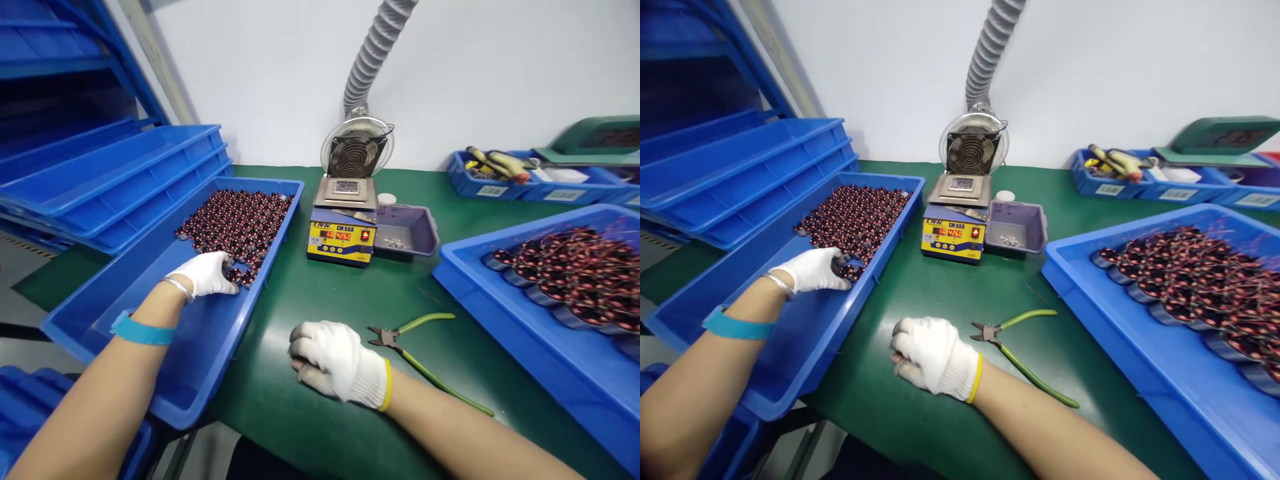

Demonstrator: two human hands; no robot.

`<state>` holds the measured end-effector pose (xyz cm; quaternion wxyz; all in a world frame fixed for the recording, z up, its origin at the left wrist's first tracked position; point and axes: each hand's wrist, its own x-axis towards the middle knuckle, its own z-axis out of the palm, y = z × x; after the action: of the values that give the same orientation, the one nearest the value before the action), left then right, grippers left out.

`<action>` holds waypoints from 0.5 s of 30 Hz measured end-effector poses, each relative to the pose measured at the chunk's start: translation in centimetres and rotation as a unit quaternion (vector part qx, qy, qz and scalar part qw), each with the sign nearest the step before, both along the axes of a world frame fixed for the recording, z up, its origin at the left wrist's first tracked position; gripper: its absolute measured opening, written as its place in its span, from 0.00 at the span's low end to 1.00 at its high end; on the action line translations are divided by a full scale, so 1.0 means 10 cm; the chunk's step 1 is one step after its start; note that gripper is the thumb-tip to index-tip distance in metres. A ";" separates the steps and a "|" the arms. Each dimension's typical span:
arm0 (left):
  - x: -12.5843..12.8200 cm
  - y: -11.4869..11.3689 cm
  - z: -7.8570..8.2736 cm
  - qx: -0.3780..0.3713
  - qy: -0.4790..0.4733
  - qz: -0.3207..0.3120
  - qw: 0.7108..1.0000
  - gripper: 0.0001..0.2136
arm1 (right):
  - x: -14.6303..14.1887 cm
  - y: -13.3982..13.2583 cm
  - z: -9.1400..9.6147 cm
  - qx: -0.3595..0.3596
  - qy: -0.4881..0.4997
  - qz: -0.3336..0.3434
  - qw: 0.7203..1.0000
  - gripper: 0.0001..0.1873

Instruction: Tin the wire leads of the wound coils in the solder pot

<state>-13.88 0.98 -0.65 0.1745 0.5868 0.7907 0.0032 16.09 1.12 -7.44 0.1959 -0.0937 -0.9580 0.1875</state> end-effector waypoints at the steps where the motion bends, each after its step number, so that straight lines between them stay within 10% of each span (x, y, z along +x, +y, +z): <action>1: 0.01 0.00 -0.01 0.000 -0.005 0.000 1.000 0.26 | 0.00 0.01 0.00 -0.002 0.003 -0.003 1.000 0.07; 10: 0.12 -0.05 0.24 0.070 -0.067 0.045 0.994 0.21 | -0.03 -0.04 0.02 -0.053 0.094 -0.044 0.993 0.07; 15: 0.75 -0.10 0.39 0.195 -0.215 0.059 0.955 0.23 | -0.18 -0.03 0.26 -0.164 0.270 -0.174 0.933 0.32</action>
<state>-6.37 -0.03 3.22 0.2221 0.5472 0.7518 0.2935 14.33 0.79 -4.84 0.4585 -0.2352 -0.7937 0.3234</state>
